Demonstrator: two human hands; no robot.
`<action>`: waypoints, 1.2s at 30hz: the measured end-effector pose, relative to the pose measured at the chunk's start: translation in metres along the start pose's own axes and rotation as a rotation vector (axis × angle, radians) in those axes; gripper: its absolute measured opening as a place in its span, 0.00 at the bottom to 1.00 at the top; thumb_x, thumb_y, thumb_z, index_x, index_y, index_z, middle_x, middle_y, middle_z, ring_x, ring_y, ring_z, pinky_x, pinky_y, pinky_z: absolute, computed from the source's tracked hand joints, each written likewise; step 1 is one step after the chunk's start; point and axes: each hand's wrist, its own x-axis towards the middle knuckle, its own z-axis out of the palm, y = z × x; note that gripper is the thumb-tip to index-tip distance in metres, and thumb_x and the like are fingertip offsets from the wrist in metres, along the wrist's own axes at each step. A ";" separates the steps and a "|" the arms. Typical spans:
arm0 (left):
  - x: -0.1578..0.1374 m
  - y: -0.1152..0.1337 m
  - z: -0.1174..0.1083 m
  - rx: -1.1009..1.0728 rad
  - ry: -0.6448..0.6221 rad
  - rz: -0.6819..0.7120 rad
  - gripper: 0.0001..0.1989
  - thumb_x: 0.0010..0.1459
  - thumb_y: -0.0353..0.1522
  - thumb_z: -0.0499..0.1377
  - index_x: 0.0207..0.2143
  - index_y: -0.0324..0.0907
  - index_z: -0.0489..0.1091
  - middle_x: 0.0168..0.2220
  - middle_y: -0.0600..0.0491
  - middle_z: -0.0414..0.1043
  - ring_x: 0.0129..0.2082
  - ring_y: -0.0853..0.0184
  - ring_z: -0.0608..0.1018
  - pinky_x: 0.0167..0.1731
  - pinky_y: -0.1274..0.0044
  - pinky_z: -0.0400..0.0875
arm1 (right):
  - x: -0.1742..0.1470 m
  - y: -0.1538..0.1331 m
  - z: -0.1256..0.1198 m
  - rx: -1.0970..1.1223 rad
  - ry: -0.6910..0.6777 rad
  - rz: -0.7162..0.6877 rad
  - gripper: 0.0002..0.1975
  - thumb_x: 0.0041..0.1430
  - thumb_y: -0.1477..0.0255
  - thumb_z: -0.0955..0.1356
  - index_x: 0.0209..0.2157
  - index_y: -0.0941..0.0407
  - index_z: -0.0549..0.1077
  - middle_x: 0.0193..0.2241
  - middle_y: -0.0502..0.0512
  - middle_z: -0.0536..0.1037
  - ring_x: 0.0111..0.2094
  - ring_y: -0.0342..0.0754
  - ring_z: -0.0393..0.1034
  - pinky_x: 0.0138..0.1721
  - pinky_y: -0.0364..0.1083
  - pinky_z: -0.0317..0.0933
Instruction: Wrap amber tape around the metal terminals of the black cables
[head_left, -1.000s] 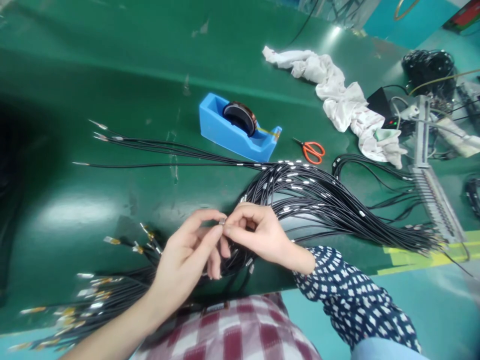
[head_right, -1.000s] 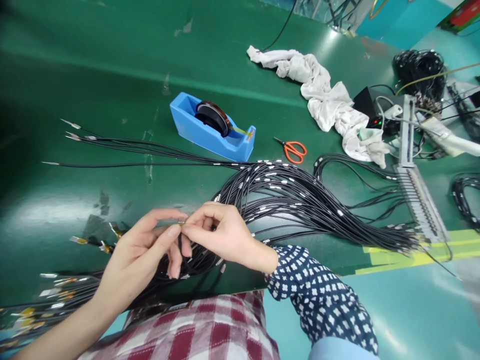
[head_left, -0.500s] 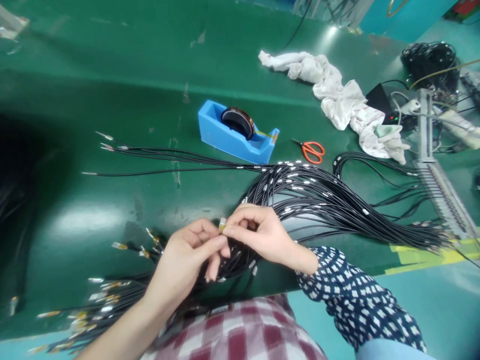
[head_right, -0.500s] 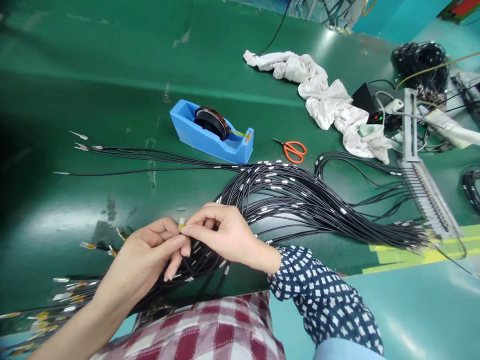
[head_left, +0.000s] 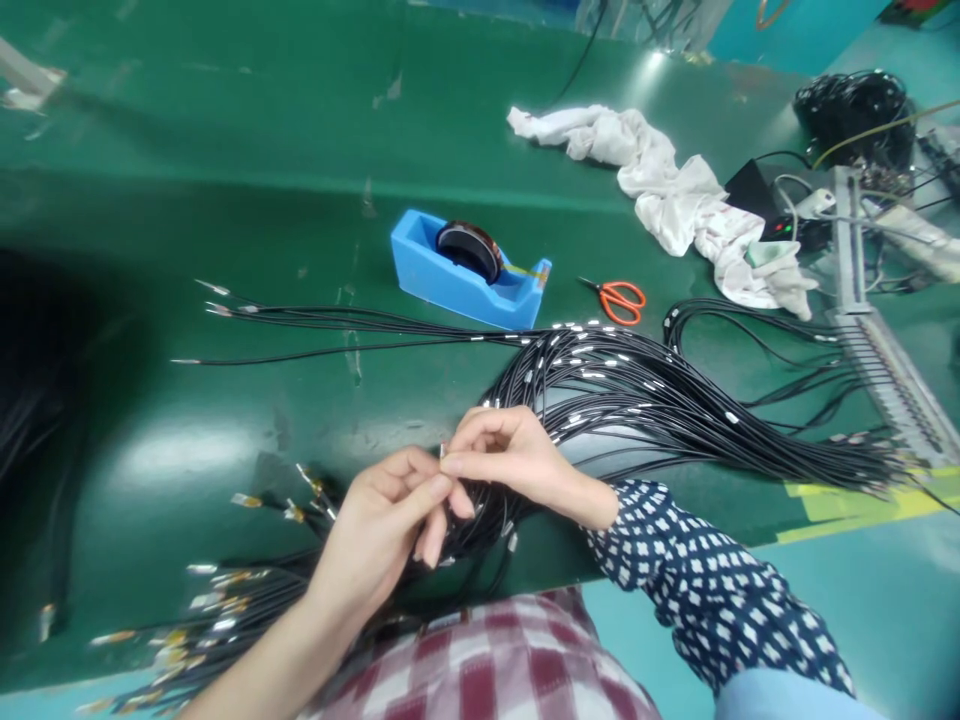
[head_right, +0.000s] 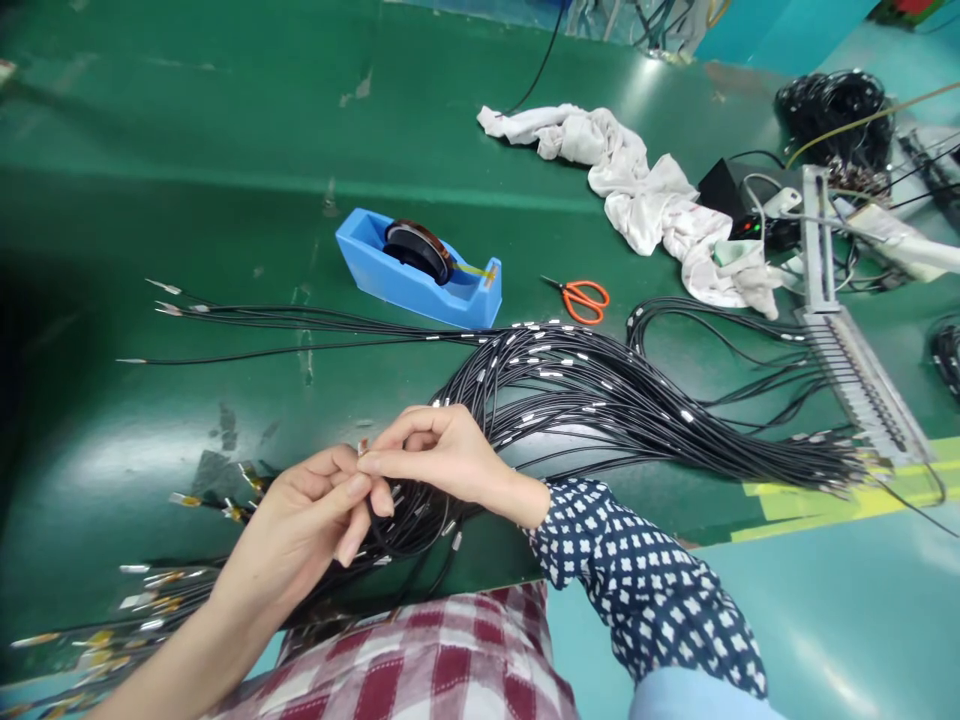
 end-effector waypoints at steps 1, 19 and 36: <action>0.000 0.000 0.000 -0.003 -0.007 0.001 0.13 0.52 0.34 0.67 0.23 0.38 0.67 0.23 0.53 0.79 0.09 0.79 0.67 0.13 0.86 0.57 | 0.001 0.000 0.000 0.007 -0.005 0.005 0.13 0.46 0.64 0.77 0.26 0.59 0.77 0.24 0.48 0.72 0.20 0.35 0.55 0.21 0.40 0.48; 0.003 -0.004 -0.003 0.043 -0.015 0.030 0.11 0.56 0.36 0.65 0.28 0.37 0.70 0.24 0.55 0.77 0.10 0.83 0.66 0.15 0.87 0.55 | 0.007 -0.001 -0.002 -0.039 -0.046 -0.008 0.13 0.47 0.67 0.76 0.28 0.61 0.75 0.15 0.44 0.67 0.17 0.35 0.55 0.18 0.37 0.49; 0.002 -0.004 -0.005 0.079 0.036 0.054 0.12 0.52 0.35 0.67 0.24 0.37 0.70 0.25 0.51 0.80 0.10 0.79 0.68 0.13 0.85 0.54 | 0.008 -0.003 -0.005 0.036 -0.105 0.051 0.12 0.47 0.68 0.76 0.29 0.61 0.76 0.18 0.46 0.70 0.19 0.36 0.60 0.22 0.37 0.54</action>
